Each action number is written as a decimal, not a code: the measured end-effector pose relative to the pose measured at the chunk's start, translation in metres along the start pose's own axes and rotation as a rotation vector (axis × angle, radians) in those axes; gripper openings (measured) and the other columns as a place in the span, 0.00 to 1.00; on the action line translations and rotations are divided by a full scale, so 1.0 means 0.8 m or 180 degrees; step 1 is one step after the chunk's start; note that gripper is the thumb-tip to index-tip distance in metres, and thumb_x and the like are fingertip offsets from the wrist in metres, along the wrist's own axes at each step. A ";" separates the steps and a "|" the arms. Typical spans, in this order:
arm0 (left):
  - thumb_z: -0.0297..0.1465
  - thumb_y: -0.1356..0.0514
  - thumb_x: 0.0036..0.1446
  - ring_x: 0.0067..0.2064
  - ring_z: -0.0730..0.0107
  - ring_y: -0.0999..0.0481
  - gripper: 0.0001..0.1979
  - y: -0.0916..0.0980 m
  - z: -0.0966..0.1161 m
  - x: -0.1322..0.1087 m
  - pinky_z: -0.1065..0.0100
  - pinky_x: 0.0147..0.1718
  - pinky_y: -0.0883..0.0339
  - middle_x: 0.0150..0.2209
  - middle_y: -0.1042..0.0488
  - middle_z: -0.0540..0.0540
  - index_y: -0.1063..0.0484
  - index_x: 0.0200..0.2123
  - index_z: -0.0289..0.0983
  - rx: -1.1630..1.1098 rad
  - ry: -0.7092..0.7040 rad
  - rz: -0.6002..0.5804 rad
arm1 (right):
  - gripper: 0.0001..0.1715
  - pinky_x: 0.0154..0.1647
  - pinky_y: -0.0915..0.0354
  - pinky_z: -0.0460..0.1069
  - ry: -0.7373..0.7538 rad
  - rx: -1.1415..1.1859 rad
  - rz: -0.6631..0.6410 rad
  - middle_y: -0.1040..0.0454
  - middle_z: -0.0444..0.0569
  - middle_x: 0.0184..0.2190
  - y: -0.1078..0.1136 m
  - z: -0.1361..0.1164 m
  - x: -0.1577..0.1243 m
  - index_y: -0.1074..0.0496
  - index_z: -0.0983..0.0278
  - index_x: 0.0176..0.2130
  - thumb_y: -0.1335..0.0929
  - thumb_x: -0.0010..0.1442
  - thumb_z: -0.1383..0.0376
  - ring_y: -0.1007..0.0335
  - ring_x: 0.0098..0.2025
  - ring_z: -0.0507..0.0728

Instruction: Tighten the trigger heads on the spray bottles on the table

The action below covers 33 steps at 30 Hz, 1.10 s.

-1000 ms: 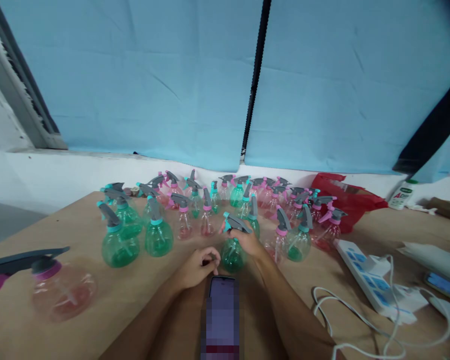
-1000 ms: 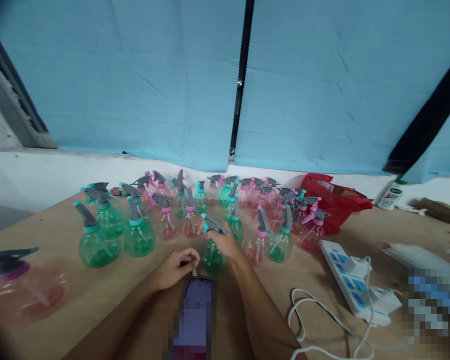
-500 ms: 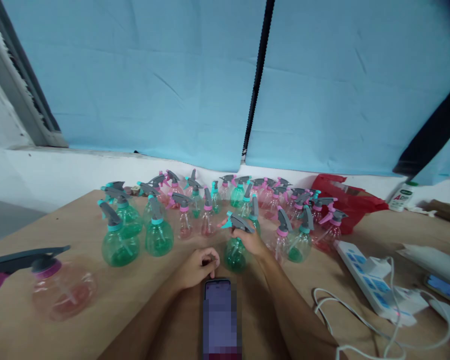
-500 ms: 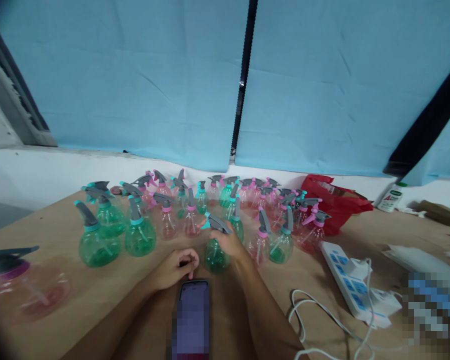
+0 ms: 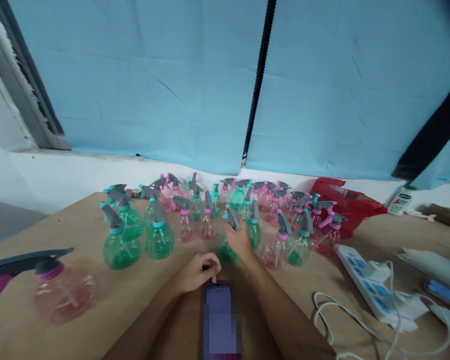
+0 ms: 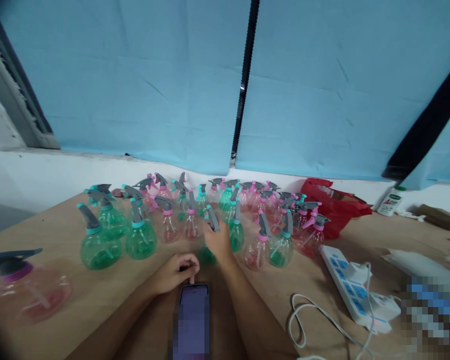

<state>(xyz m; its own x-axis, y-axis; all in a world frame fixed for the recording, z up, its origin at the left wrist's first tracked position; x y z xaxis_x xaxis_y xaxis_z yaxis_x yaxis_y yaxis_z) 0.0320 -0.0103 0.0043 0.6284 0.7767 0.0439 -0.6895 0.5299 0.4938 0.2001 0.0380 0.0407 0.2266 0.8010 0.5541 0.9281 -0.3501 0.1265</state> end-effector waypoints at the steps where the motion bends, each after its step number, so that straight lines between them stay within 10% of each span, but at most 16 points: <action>1: 0.40 0.42 0.64 0.31 0.68 0.24 0.12 0.000 -0.001 0.000 0.70 0.33 0.36 0.27 0.19 0.48 0.29 0.36 0.37 0.0012 -0.0001 0.0014 | 0.19 0.29 0.37 0.49 -0.0084 -0.0172 0.0184 0.29 0.41 0.23 -0.004 0.001 0.002 0.25 0.61 0.47 0.36 0.56 0.66 0.37 0.23 0.55; 7: 0.43 0.42 0.63 0.31 0.68 0.23 0.14 -0.004 0.000 -0.001 0.70 0.34 0.34 0.27 0.20 0.48 0.31 0.34 0.37 -0.0046 -0.0022 0.0026 | 0.20 0.44 0.34 0.54 -0.0104 -0.0607 0.0809 0.22 0.55 0.40 -0.020 0.006 0.024 0.30 0.64 0.52 0.35 0.62 0.61 0.26 0.40 0.62; 13: 0.42 0.41 0.62 0.30 0.69 0.24 0.13 -0.007 -0.003 -0.001 0.72 0.30 0.37 0.27 0.20 0.48 0.31 0.34 0.37 -0.0111 0.0047 -0.0011 | 0.37 0.55 0.36 0.58 0.0215 -0.0665 0.1293 0.31 0.62 0.54 -0.023 0.001 0.029 0.42 0.66 0.61 0.31 0.61 0.53 0.32 0.53 0.64; 18: 0.41 0.42 0.62 0.30 0.69 0.24 0.12 -0.007 -0.002 -0.001 0.72 0.29 0.38 0.28 0.19 0.47 0.31 0.34 0.37 -0.0022 0.0037 -0.0037 | 0.33 0.61 0.41 0.62 0.0908 -0.0900 0.1509 0.36 0.63 0.56 -0.011 -0.033 0.011 0.42 0.66 0.61 0.32 0.62 0.56 0.41 0.61 0.65; 23: 0.40 0.41 0.61 0.30 0.69 0.25 0.12 -0.009 0.002 -0.001 0.71 0.29 0.37 0.27 0.20 0.48 0.30 0.34 0.37 -0.0035 0.0065 0.0032 | 0.22 0.64 0.46 0.63 0.1605 -0.1348 0.0741 0.30 0.58 0.54 -0.018 -0.088 0.019 0.37 0.62 0.58 0.36 0.66 0.62 0.40 0.62 0.63; 33: 0.40 0.42 0.62 0.32 0.65 0.23 0.12 -0.008 0.007 -0.002 0.67 0.33 0.34 0.27 0.21 0.45 0.31 0.32 0.37 -0.0202 0.0023 -0.0008 | 0.22 0.67 0.54 0.61 0.1036 -0.2781 -0.0139 0.21 0.56 0.33 -0.079 -0.092 0.068 0.34 0.69 0.54 0.32 0.60 0.69 0.27 0.48 0.64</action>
Point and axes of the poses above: each hand's wrist, its own x-axis towards the middle knuckle, its own y-axis out of the back of the hand, z = x × y, the point moved 3 cm from there along x, towards the middle knuckle
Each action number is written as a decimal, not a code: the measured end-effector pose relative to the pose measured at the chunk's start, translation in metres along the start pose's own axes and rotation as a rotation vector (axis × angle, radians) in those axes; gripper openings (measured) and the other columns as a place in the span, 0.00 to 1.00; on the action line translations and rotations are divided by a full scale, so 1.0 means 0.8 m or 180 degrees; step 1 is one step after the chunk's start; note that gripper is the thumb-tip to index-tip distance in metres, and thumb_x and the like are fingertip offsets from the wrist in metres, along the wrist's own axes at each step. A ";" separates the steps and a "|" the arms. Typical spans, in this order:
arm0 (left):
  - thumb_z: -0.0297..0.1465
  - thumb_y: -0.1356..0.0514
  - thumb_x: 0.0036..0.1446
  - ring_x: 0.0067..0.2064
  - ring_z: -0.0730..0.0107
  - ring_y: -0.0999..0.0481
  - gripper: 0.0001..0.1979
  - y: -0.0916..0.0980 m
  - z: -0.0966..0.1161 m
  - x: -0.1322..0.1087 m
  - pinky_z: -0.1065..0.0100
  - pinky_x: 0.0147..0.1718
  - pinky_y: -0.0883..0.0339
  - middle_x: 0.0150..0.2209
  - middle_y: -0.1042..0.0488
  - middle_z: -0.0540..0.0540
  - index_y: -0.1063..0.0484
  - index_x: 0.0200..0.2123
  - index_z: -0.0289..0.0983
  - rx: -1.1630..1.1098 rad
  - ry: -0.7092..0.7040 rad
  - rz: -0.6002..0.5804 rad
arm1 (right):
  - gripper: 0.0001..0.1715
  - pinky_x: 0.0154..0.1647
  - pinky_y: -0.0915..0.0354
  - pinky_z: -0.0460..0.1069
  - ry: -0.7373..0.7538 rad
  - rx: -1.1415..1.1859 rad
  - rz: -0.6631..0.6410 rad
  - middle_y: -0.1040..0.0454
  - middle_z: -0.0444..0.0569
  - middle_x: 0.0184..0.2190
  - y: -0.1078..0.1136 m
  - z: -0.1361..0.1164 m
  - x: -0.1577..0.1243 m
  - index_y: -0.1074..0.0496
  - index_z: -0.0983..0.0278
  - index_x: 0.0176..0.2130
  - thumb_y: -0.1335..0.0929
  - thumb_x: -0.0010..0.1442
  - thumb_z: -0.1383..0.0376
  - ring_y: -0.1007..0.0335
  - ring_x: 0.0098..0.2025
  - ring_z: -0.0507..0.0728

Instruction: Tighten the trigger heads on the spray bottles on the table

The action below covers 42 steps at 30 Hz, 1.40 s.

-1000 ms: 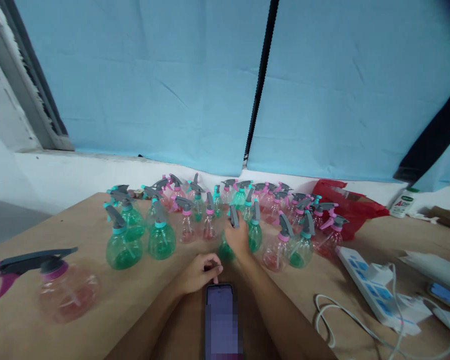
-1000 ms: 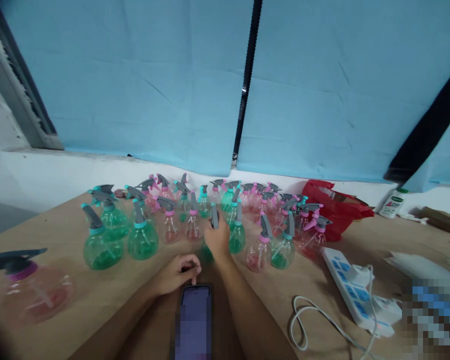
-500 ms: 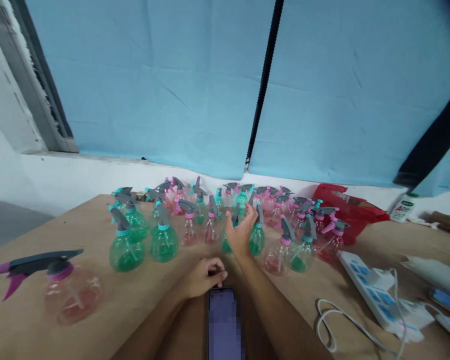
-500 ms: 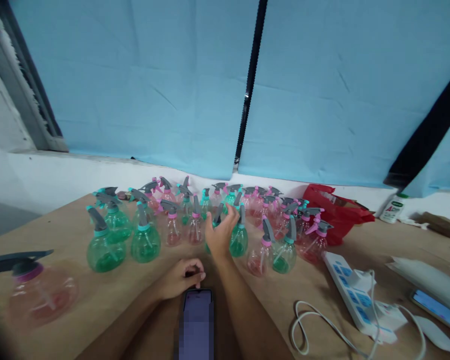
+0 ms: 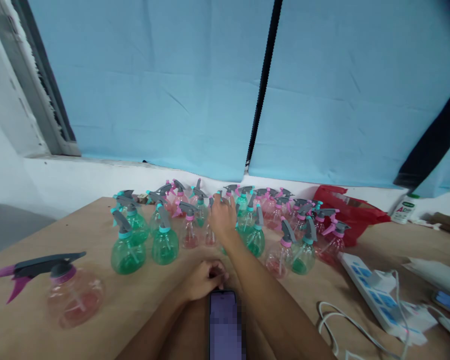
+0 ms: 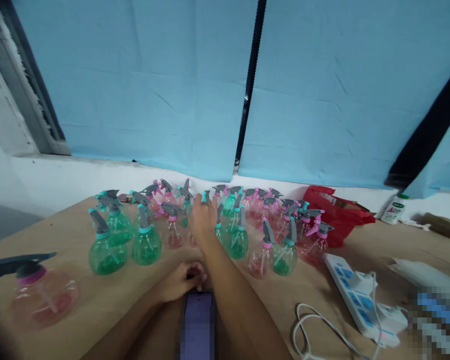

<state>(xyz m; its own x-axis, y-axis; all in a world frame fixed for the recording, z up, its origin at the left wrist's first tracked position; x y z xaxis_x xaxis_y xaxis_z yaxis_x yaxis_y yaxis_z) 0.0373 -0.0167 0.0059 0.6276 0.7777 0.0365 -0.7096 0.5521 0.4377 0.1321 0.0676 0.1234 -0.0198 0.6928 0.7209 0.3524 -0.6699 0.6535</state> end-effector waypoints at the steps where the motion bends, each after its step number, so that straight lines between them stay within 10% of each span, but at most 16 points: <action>1: 0.40 0.42 0.62 0.32 0.65 0.23 0.12 0.000 0.000 0.000 0.67 0.33 0.34 0.27 0.21 0.45 0.31 0.32 0.37 -0.0008 -0.0017 0.0002 | 0.21 0.67 0.54 0.60 0.0019 -0.0006 0.0019 0.21 0.55 0.33 -0.002 0.000 -0.002 0.34 0.68 0.52 0.32 0.59 0.70 0.27 0.46 0.63; 11: 0.39 0.42 0.61 0.31 0.66 0.24 0.12 0.003 -0.007 0.005 0.68 0.32 0.35 0.26 0.23 0.48 0.30 0.32 0.37 -0.0002 0.0006 0.0146 | 0.13 0.58 0.39 0.57 0.0394 0.1476 0.0854 0.26 0.53 0.43 0.049 0.011 -0.032 0.32 0.63 0.48 0.36 0.62 0.67 0.33 0.51 0.61; 20: 0.36 0.44 0.59 0.40 0.61 0.24 0.11 0.028 -0.017 0.012 0.66 0.42 0.35 0.34 0.20 0.47 0.25 0.30 0.38 0.0462 -0.0024 0.0807 | 0.13 0.46 0.31 0.53 -0.0240 0.2523 0.1749 0.28 0.52 0.41 0.088 0.055 -0.077 0.34 0.62 0.49 0.34 0.63 0.64 0.27 0.43 0.58; 36: 0.34 0.45 0.60 0.44 0.58 0.22 0.12 0.031 -0.015 0.013 0.62 0.47 0.32 0.40 0.18 0.44 0.23 0.38 0.37 0.0328 0.0129 0.1069 | 0.29 0.46 0.28 0.53 -0.0806 0.3328 0.0946 0.24 0.54 0.45 0.017 0.056 -0.143 0.37 0.62 0.56 0.28 0.58 0.63 0.24 0.46 0.58; 42: 0.33 0.48 0.60 0.45 0.60 0.22 0.12 0.032 -0.019 0.015 0.63 0.47 0.32 0.40 0.19 0.45 0.24 0.38 0.38 0.0389 0.0110 0.1127 | 0.16 0.40 0.29 0.50 -0.0851 0.3803 -0.0326 0.21 0.48 0.38 0.013 0.061 -0.121 0.23 0.61 0.46 0.31 0.56 0.64 0.25 0.38 0.57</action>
Point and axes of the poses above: each hand's wrist, its own x-axis towards the middle knuckle, its own y-axis out of the back of the hand, z = x × y, the point moved 3 cm from there along x, towards the middle knuckle
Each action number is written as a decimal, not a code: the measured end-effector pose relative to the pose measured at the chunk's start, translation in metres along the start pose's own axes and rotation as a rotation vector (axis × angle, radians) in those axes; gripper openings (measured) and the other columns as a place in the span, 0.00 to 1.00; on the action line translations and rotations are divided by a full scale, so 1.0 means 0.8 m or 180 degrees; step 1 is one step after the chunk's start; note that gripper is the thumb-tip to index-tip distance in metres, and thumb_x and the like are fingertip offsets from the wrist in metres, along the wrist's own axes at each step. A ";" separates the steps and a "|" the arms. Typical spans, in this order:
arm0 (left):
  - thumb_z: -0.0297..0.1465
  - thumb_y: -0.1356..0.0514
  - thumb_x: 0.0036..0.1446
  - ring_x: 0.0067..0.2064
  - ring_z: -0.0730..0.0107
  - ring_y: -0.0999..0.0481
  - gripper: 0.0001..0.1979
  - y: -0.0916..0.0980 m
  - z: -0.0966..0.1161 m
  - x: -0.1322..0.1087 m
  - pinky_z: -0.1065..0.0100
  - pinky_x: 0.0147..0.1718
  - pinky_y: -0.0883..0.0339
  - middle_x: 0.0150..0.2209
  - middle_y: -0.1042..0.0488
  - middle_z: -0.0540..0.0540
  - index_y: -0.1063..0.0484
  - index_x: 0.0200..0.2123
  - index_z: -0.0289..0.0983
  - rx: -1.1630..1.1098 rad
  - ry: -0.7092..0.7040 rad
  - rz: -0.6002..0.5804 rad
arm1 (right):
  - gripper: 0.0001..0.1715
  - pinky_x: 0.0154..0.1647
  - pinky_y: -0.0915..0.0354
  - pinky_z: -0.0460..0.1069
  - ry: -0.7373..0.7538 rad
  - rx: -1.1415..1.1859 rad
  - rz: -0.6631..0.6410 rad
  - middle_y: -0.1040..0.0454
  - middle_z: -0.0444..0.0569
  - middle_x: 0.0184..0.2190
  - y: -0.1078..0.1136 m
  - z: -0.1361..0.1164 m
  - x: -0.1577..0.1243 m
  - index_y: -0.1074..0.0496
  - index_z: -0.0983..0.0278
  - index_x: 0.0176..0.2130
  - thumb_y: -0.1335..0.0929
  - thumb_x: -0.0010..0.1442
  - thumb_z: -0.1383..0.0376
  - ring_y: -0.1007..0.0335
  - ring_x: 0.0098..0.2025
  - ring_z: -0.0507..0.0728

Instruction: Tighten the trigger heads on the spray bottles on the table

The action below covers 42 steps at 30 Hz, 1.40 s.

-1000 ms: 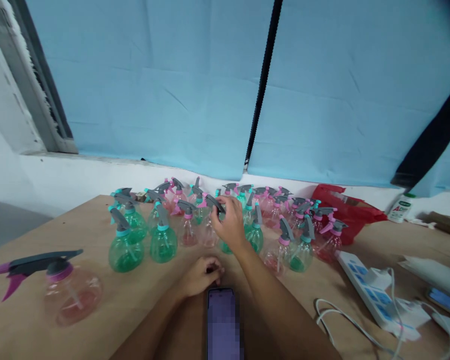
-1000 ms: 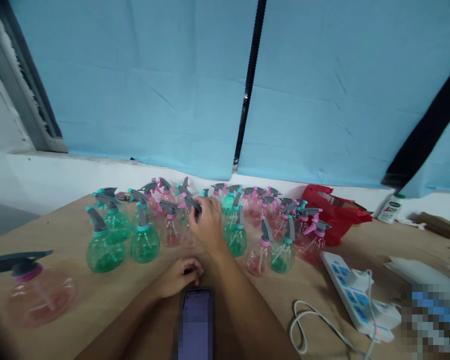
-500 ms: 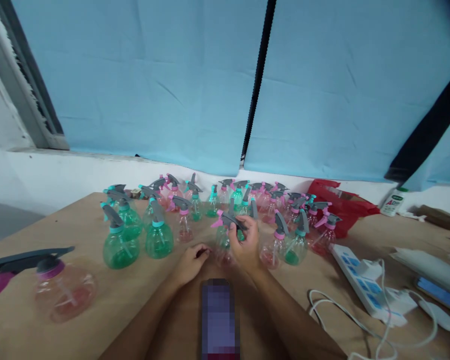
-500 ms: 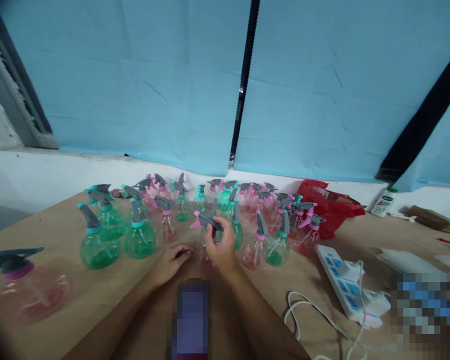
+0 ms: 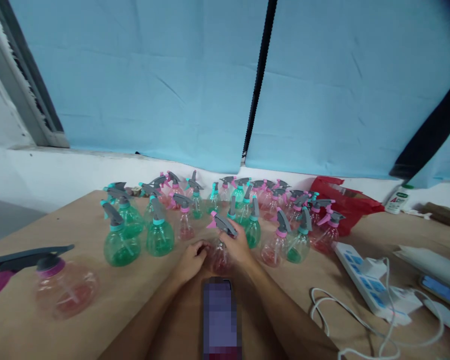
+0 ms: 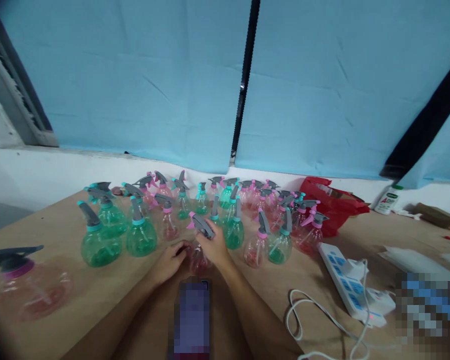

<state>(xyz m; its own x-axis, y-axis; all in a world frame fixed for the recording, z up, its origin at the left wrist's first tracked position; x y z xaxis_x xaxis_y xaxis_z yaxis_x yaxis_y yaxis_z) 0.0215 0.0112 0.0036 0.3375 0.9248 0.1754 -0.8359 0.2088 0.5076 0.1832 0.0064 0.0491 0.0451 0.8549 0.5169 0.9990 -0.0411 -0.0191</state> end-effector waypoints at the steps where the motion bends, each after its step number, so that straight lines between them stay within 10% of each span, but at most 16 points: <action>1: 0.32 0.48 0.60 0.45 0.59 0.22 0.12 0.000 -0.001 0.000 0.63 0.48 0.33 0.41 0.19 0.45 0.24 0.38 0.38 0.0005 -0.0021 -0.0005 | 0.15 0.36 0.30 0.49 -0.0136 0.0029 -0.0219 0.21 0.46 0.34 0.000 0.000 0.004 0.22 0.61 0.43 0.33 0.56 0.65 0.27 0.34 0.55; 5: 0.28 0.48 0.58 0.48 0.59 0.22 0.13 -0.002 -0.001 0.000 0.61 0.51 0.34 0.44 0.19 0.44 0.24 0.41 0.37 0.0023 -0.0051 -0.0075 | 0.19 0.33 0.34 0.47 -0.0309 0.0057 -0.0780 0.23 0.43 0.31 -0.003 -0.007 0.013 0.21 0.59 0.39 0.37 0.50 0.68 0.31 0.31 0.54; 28: 0.32 0.48 0.59 0.46 0.59 0.22 0.13 -0.007 -0.003 -0.001 0.62 0.49 0.33 0.43 0.19 0.44 0.24 0.40 0.39 0.0000 -0.0060 -0.0074 | 0.16 0.31 0.41 0.47 -0.0259 0.0381 -0.0773 0.27 0.41 0.26 -0.004 -0.006 0.013 0.22 0.59 0.30 0.37 0.45 0.70 0.38 0.28 0.52; 42: 0.32 0.48 0.54 0.29 0.68 0.34 0.09 -0.003 -0.011 0.000 0.69 0.30 0.45 0.23 0.35 0.53 0.38 0.22 0.39 0.0312 0.0058 0.0426 | 0.15 0.27 0.43 0.47 -0.0328 0.0279 -0.0821 0.28 0.43 0.24 -0.005 -0.011 0.010 0.22 0.60 0.28 0.37 0.45 0.70 0.40 0.26 0.53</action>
Point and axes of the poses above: each hand's wrist, its own x-axis towards the middle knuckle, its own y-axis out of the back of the hand, z = x × y, the point moved 3 cm from there along x, towards the middle knuckle
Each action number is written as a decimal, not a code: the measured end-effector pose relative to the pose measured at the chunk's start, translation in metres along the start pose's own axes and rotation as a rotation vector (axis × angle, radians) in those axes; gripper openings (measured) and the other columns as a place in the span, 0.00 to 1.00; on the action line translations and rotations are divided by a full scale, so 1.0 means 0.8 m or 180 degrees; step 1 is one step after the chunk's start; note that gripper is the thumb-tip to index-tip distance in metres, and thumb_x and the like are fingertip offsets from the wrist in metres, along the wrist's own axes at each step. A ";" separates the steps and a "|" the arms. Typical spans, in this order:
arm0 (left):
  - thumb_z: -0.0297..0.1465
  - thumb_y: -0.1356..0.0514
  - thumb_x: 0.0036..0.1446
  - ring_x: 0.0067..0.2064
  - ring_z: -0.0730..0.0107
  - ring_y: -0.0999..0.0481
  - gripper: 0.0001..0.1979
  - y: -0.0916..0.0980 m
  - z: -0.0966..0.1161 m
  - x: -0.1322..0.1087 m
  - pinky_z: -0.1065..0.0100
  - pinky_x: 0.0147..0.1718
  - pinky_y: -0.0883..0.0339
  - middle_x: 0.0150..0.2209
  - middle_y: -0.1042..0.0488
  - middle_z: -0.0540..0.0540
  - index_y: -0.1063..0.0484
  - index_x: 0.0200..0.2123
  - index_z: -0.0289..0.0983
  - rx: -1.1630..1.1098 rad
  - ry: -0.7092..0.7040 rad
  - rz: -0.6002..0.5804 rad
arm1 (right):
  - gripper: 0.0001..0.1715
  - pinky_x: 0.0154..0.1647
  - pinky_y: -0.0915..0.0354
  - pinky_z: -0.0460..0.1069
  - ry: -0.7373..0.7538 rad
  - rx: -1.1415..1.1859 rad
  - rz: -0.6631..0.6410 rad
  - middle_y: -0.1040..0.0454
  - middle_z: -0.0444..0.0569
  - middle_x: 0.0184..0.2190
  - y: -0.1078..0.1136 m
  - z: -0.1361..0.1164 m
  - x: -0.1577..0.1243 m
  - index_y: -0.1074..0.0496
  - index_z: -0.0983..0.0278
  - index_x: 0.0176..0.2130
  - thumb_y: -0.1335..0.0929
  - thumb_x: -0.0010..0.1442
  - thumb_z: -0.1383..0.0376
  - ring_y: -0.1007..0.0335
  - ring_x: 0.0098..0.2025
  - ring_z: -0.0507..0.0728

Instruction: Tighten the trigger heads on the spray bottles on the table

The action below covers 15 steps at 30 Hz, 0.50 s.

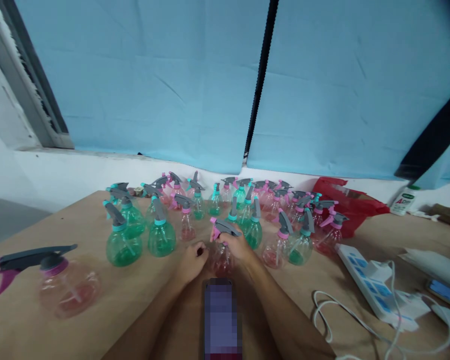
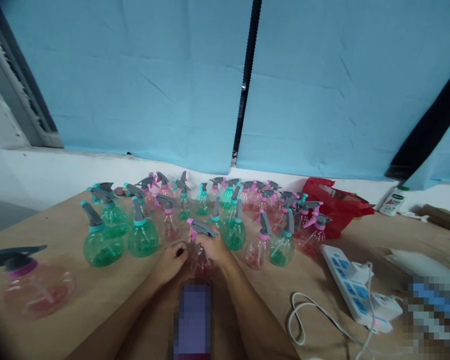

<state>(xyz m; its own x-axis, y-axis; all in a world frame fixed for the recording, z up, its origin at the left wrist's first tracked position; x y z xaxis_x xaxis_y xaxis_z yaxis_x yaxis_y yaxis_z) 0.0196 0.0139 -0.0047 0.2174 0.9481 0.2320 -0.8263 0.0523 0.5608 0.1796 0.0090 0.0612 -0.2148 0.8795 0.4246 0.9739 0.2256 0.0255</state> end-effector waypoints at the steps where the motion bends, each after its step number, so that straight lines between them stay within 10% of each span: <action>1: 0.32 0.48 0.54 0.29 0.68 0.34 0.09 0.000 0.001 0.000 0.69 0.30 0.45 0.23 0.35 0.53 0.38 0.22 0.39 -0.0019 -0.0005 -0.0006 | 0.15 0.27 0.44 0.47 -0.0034 -0.0012 0.0024 0.29 0.42 0.23 0.000 0.002 0.000 0.22 0.60 0.28 0.37 0.45 0.70 0.41 0.26 0.53; 15: 0.36 0.46 0.53 0.27 0.69 0.34 0.11 0.007 0.000 0.003 0.70 0.29 0.43 0.21 0.34 0.54 0.34 0.22 0.39 -0.0567 0.0027 0.0492 | 0.19 0.31 0.37 0.47 0.0137 -0.0210 0.0254 0.25 0.43 0.28 -0.015 0.007 0.008 0.20 0.59 0.35 0.37 0.48 0.68 0.37 0.27 0.53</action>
<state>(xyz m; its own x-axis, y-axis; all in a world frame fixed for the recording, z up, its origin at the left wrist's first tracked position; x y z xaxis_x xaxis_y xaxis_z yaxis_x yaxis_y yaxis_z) 0.0155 0.0162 -0.0012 0.0775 0.9517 0.2971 -0.9282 -0.0399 0.3699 0.1664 0.0143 0.0589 -0.1346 0.8745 0.4661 0.9908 0.1262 0.0492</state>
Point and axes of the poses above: each hand's wrist, its own x-axis towards the middle knuckle, its own y-axis out of the back of the hand, z = x × y, the point moved 3 cm from there along x, towards the middle knuckle
